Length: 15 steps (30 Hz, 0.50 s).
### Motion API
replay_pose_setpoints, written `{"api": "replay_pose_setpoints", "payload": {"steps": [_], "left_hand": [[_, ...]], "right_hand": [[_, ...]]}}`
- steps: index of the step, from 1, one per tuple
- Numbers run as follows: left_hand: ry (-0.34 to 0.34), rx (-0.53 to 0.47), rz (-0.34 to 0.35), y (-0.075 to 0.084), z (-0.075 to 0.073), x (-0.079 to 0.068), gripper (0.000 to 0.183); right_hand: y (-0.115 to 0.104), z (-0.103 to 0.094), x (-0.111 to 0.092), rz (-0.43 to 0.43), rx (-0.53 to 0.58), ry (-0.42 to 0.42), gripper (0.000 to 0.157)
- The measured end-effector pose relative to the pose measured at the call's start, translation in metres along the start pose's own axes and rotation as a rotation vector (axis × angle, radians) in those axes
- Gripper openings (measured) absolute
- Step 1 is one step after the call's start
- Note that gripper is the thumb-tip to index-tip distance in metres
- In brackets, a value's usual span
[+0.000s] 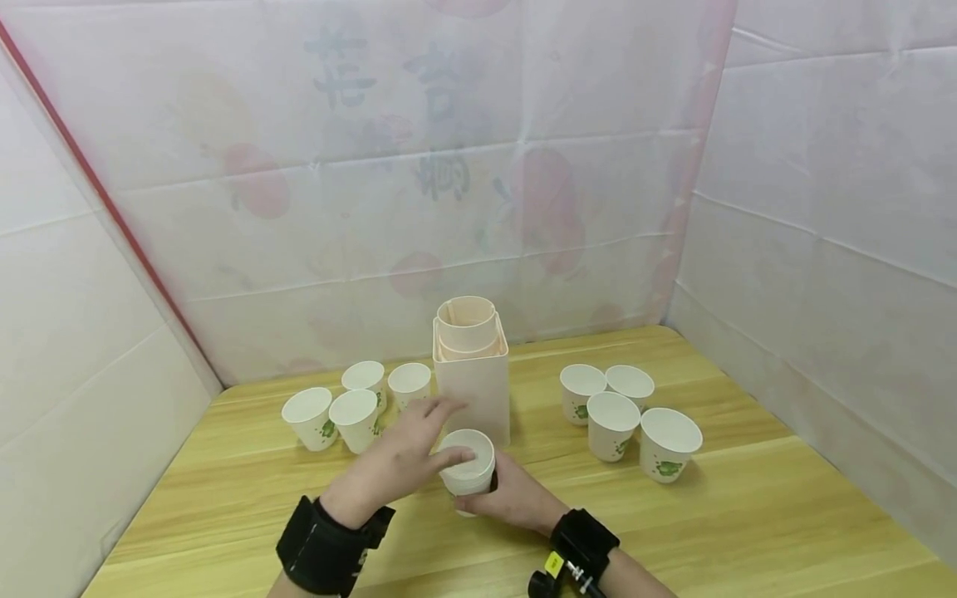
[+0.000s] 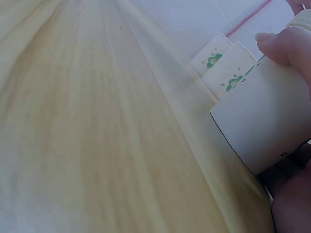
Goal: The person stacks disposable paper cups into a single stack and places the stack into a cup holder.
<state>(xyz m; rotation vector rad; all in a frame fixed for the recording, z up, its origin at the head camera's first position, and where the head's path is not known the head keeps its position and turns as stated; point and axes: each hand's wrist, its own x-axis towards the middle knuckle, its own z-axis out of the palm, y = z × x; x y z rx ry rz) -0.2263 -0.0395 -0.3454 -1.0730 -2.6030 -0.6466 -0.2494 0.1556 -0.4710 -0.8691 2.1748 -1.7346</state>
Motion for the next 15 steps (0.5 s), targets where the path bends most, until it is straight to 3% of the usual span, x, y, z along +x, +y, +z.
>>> {"api": "replay_pose_setpoints", "payload": {"steps": [8,15], "left_hand": [[0.17,0.062,-0.067,-0.015,-0.016,-0.003,0.06],[0.302,0.155,-0.211,-0.036,-0.032,-0.011,0.071]], "right_hand": [[-0.018,0.001,-0.001,0.043,0.011,0.005,0.065],[-0.036,0.004,-0.004,0.072,-0.006,0.023,0.063]]}}
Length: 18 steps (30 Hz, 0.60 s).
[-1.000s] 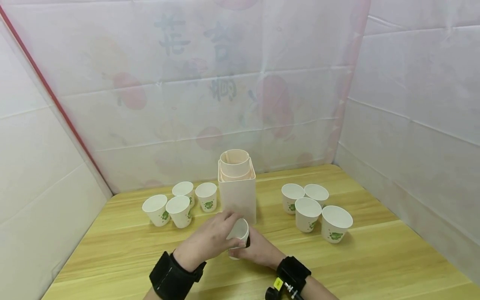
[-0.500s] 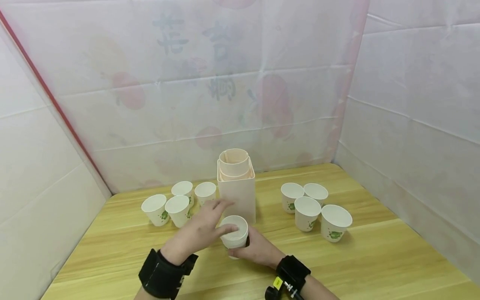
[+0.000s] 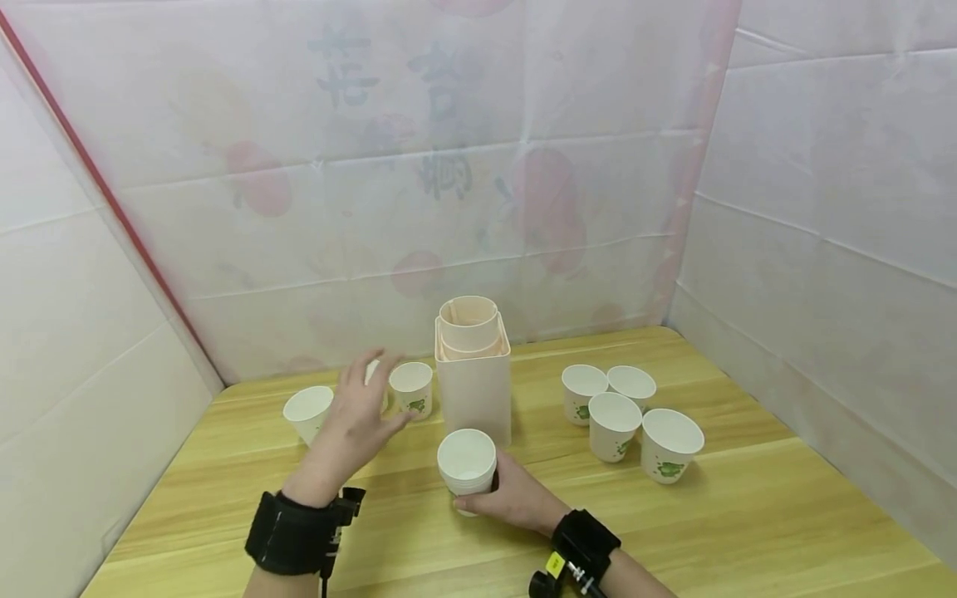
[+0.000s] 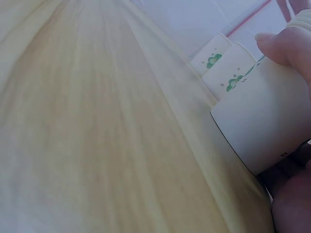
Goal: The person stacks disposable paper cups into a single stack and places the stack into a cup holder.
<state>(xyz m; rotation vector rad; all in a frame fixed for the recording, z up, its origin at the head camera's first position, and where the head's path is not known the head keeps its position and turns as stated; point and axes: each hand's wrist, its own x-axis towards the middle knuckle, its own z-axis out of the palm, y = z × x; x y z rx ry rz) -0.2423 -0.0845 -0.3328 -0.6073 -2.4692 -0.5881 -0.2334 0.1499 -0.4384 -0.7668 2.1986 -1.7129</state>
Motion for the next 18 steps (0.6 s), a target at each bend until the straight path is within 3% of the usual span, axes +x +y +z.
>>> {"api": "replay_pose_setpoints", "payload": {"steps": [4,11,18], "left_hand": [[0.048,-0.01,-0.083,-0.016,-0.007,-0.002,0.071],[0.155,-0.099,-0.257,-0.043,-0.012,-0.003,0.052],[0.191,-0.166,-0.456,-0.066,-0.012,-0.007,0.058]], "right_hand": [[-0.001,0.001,0.0,0.006,-0.001,0.008,0.064],[0.0,0.001,0.0,0.005,0.0,0.011,0.065],[0.0,0.001,0.0,0.003,-0.006,0.013,0.065]]}}
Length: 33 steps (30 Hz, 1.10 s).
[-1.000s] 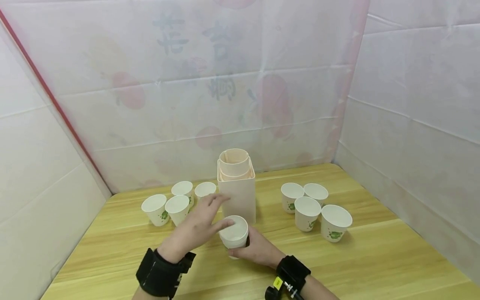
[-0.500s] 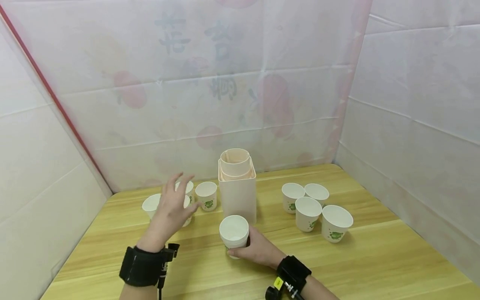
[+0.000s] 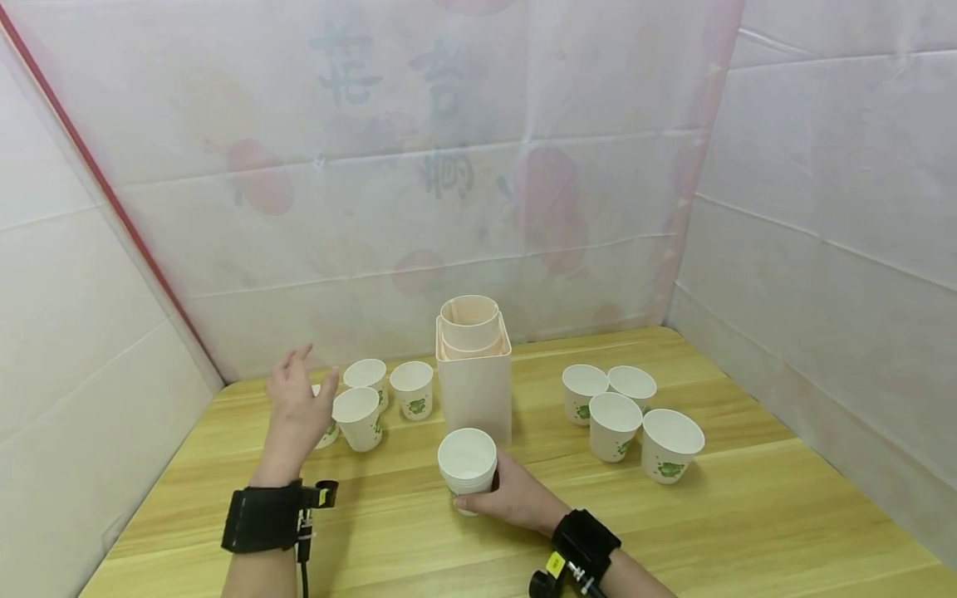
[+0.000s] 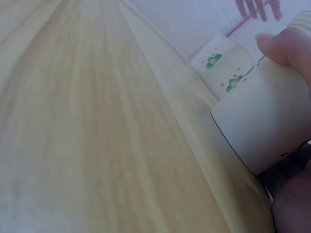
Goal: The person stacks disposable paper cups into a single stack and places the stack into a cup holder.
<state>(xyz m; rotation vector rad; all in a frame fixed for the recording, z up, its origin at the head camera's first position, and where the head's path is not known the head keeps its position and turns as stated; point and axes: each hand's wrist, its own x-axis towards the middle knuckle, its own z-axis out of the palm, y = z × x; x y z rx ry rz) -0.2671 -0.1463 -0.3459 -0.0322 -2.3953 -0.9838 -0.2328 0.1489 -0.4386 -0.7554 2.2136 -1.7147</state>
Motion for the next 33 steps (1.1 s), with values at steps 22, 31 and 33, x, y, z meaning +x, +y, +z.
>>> {"api": "replay_pose_setpoints", "payload": {"steps": [22,31,33], "left_hand": [[-0.147,-0.105,-0.265,-0.053,0.007,0.001,0.078],[-0.195,-0.07,-0.304,-0.056,0.014,0.002,0.079],[-0.189,-0.048,-0.296,-0.056,0.015,0.002,0.079]], "right_hand": [[0.001,-0.001,0.0,-0.003,-0.01,-0.005,0.064],[0.003,-0.001,0.0,-0.007,-0.01,-0.009,0.063],[0.004,-0.002,0.001,-0.01,-0.009,-0.011,0.062]]}}
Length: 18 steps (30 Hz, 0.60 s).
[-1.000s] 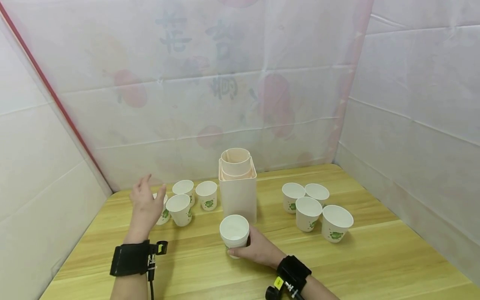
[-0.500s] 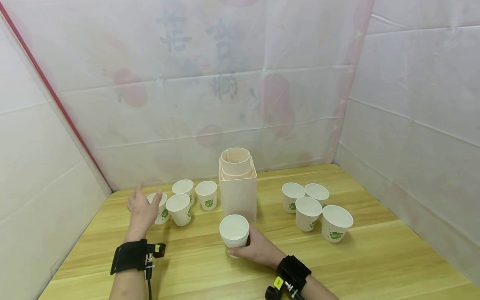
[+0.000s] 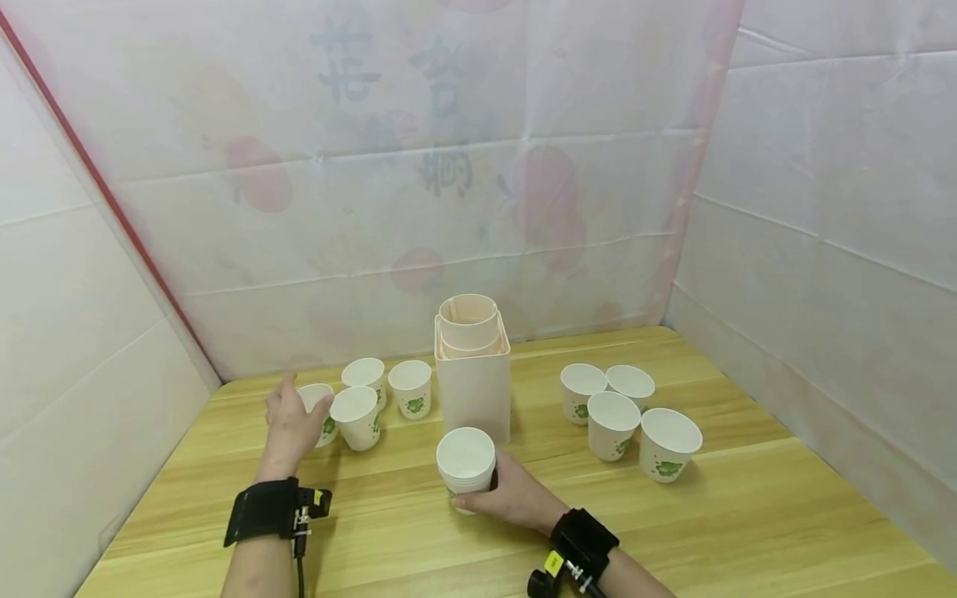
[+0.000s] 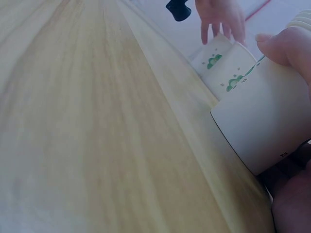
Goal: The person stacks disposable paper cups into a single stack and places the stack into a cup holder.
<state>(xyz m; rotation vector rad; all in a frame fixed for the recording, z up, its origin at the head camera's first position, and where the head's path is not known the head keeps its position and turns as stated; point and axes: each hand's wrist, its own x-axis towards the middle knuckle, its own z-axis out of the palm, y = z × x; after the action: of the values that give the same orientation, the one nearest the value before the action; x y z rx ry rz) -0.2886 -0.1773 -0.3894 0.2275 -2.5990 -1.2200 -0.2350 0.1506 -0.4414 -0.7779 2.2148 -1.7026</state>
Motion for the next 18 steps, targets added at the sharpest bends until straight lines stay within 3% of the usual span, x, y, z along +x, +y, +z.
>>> {"api": "replay_pose_setpoints", "payload": {"steps": [11,18], "left_hand": [[-0.017,0.03,0.021,-0.0019,0.0001,-0.0017,0.062],[-0.035,0.03,0.019,-0.0029,0.0005,-0.0022,0.061]], "right_hand": [[-0.0025,0.0009,-0.0001,-0.006,-0.001,-0.001,0.061],[-0.0031,0.001,-0.0006,-0.004,-0.011,0.002,0.062]]}}
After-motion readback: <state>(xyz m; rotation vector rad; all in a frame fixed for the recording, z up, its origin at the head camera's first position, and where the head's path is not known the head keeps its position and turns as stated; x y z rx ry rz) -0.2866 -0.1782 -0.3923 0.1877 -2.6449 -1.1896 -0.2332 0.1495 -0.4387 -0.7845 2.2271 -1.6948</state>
